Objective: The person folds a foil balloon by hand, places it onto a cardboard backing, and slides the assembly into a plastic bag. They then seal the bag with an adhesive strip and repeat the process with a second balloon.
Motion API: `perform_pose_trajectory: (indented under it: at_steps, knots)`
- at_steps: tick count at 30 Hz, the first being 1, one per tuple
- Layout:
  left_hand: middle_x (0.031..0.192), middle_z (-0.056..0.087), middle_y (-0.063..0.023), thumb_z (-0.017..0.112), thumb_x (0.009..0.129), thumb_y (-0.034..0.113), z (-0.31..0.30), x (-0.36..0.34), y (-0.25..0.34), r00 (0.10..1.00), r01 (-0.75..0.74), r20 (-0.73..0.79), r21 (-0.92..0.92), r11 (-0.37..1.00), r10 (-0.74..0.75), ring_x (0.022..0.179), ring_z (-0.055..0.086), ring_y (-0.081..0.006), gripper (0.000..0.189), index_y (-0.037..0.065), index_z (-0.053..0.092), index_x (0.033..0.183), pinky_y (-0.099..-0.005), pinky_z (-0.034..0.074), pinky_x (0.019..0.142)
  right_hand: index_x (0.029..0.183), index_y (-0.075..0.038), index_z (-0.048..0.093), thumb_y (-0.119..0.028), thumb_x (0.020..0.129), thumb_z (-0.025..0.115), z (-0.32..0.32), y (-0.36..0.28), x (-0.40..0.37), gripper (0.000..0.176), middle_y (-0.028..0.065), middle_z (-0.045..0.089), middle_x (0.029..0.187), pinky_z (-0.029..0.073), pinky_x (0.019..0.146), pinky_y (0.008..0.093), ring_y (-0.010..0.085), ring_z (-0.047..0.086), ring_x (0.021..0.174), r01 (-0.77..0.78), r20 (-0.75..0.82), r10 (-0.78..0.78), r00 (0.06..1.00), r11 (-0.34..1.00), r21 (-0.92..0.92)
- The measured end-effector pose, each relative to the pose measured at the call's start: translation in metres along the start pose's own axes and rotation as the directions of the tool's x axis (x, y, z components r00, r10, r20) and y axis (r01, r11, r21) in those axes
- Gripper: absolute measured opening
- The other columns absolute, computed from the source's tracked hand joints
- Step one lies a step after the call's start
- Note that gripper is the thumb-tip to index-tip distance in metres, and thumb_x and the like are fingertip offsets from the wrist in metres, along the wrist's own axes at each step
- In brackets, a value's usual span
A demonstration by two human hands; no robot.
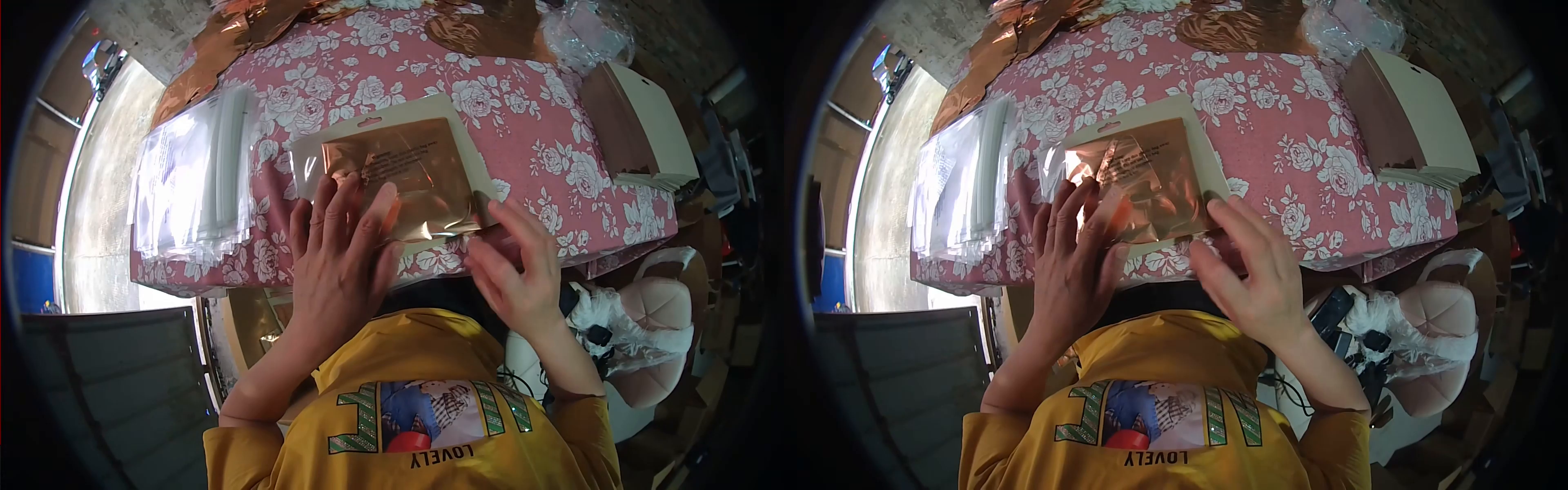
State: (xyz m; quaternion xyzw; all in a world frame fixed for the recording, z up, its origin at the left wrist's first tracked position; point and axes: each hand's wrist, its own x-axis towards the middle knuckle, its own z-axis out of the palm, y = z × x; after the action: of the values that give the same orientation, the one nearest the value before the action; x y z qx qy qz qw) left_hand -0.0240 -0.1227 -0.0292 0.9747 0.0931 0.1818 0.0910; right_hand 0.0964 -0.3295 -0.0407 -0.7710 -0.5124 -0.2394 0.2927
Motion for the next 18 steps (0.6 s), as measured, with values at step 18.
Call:
perform_pose_trajectory:
  at_steps: [18]
  knots:
    - [0.146,0.045,-0.0142,0.064,0.094,0.035,0.006,-0.001,-0.001,0.994,-0.024,-0.103,0.011,1.000,0.025,0.136,0.042,-0.0388,0.058,0.020,0.046,0.147,-0.0564,0.033,0.108,0.124,-0.008,0.068,-0.039,0.091,0.066,0.010,-0.047,0.006,0.044,0.0030,0.063,0.125,0.045,0.088,0.0295,0.0159,0.059,0.106,0.229,0.168,-0.191,0.967,0.942,-0.246]
